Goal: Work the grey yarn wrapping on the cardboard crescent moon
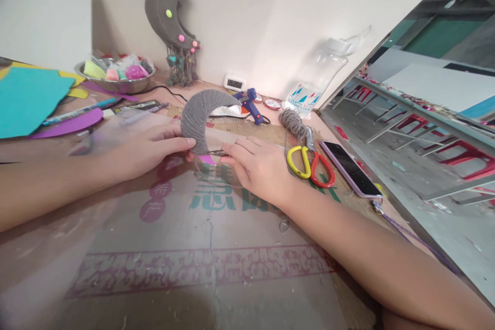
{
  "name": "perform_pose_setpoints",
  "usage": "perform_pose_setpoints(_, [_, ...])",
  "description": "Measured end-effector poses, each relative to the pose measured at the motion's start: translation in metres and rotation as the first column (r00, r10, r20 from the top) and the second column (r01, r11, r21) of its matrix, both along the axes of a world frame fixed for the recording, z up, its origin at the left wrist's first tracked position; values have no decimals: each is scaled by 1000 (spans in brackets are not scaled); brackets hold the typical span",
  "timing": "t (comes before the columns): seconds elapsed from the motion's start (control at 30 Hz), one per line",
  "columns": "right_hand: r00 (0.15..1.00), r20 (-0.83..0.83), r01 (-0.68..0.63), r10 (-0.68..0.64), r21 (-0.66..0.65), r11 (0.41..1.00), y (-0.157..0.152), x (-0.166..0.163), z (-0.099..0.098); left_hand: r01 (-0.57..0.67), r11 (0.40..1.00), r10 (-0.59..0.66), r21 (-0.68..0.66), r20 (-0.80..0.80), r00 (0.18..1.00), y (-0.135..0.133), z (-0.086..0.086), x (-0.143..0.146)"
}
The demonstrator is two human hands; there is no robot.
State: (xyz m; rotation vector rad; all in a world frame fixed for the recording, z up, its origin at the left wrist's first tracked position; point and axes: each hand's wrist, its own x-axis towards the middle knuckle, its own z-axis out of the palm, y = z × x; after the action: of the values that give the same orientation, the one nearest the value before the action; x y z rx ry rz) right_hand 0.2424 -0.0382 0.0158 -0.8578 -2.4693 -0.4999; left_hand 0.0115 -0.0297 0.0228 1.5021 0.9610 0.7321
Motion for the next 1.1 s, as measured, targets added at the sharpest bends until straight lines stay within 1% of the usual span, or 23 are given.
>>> perform_pose_setpoints(0.13, [996,-84,-11,7,-48,999,0,0,-1,6,1000,-6,12,-12,1000,-1,1,0])
perform_pose_setpoints(0.2, [995,-99,-11,6,-51,999,0,0,-1,4,1000,-4,10,-2,1000,-1,0,0])
perform_pose_setpoints(0.53, [1000,-27,6,-7,-30,1000,-1,-1,0,-2,1000,2,-6,-3,1000,0,1,0])
perform_pose_setpoints(0.67, [1000,17,10,-10,-21,1000,1,0,-1,-3,1000,3,5,17,1000,1,-1,0])
perform_pose_setpoints(0.8, [999,54,6,-6,-3,1000,2,1,-1,15,1000,-15,-13,33,999,4,-4,-1])
perform_pose_setpoints(0.9, [999,54,-9,9,0,1000,2,1,0,21,999,-20,-25,38,999,5,-5,-1])
perform_pose_setpoints(1.1, [999,29,-29,30,-29,999,2,1,0,29,1000,-29,-7,20,999,5,-4,-1])
